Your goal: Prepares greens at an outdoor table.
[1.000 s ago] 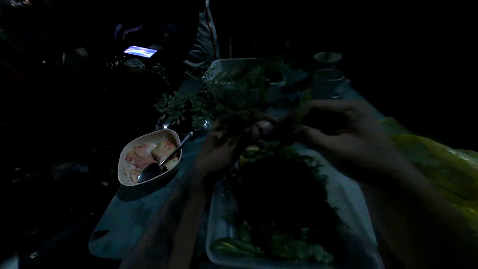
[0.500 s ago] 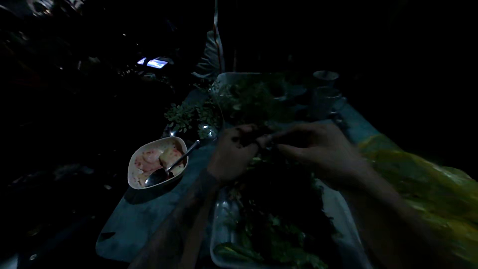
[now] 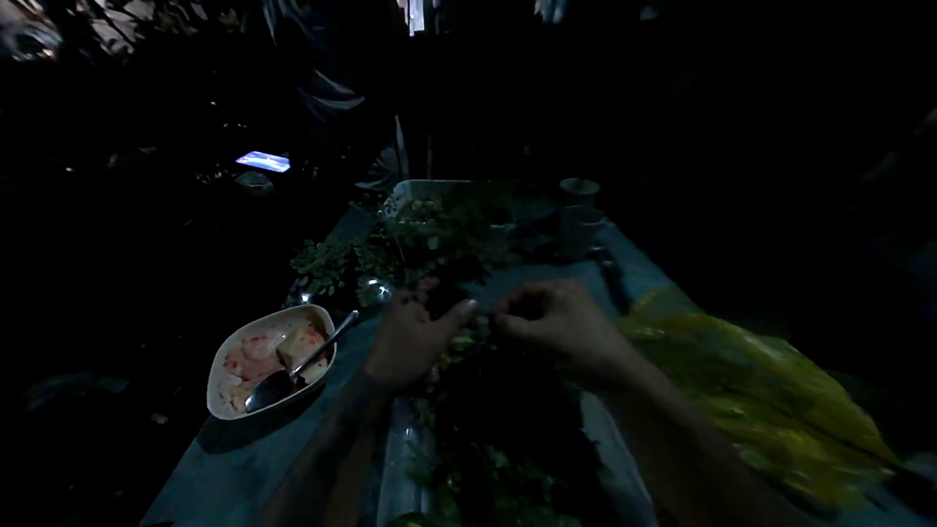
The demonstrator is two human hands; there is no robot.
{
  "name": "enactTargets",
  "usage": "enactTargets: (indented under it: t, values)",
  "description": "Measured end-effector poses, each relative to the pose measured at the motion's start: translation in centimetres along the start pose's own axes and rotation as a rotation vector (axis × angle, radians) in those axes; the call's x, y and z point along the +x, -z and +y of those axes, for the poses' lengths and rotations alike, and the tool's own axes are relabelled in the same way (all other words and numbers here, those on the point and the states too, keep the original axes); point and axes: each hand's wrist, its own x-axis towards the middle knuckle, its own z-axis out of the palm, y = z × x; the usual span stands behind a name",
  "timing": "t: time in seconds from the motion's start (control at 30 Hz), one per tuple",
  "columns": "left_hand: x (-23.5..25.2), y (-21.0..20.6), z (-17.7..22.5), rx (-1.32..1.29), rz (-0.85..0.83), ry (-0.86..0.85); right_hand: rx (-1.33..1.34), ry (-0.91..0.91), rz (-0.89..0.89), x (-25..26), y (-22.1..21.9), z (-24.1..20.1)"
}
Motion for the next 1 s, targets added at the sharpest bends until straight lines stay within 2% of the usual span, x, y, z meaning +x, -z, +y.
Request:
enactTargets:
  t: [0.13,0.27,0.4,0.53,0.6,0.73,0.87,0.93,1.0]
  values:
    - [0.9,0.6,-0.8,-0.08,0.019,-0.088,0.086,-0.003,-0.013,0.0,0.7,0.4]
    - [1.2,0.6,-0.7,-0.072,0.029,-0.059,0.054,0.059,-0.045,-0.6,1.9,-0.2]
    - [1.0,0.4,-0.7,-0.025,0.061,-0.081,-0.17,0.155,-0.049,-3.2,3.7,-2.2]
    - [1.8,1.4,-1.1,-0.086,0.07,-0.101,-0.347,0.181,-0.218,-5.7,5.5,-3.2]
    - [1.8,1.3,-1.5,-0.169,0.026,-0.134,-0.45,0.237,-0.283,-6.8,5.1,-3.1]
    - [1.1,0.5,-1.0,-0.278,-0.019,-0.081,-0.704,0.275,-0.404,-8.4,4.1,-3.6]
    - [1.1,0.1,-1.4,-0.209,-0.042,-0.12,-0.851,0.332,-0.297,-8.3,4.5,-3.9]
    - [1.1,-0.1,-1.4,-0.184,-0.04,-0.108,-0.789,0.367,-0.189,-7.6,4.5,-4.0]
    - [1.1,-0.3,-1.5,-0.214,-0.052,-0.095,-0.686,0.345,-0.218,-6.9,4.3,-4.0]
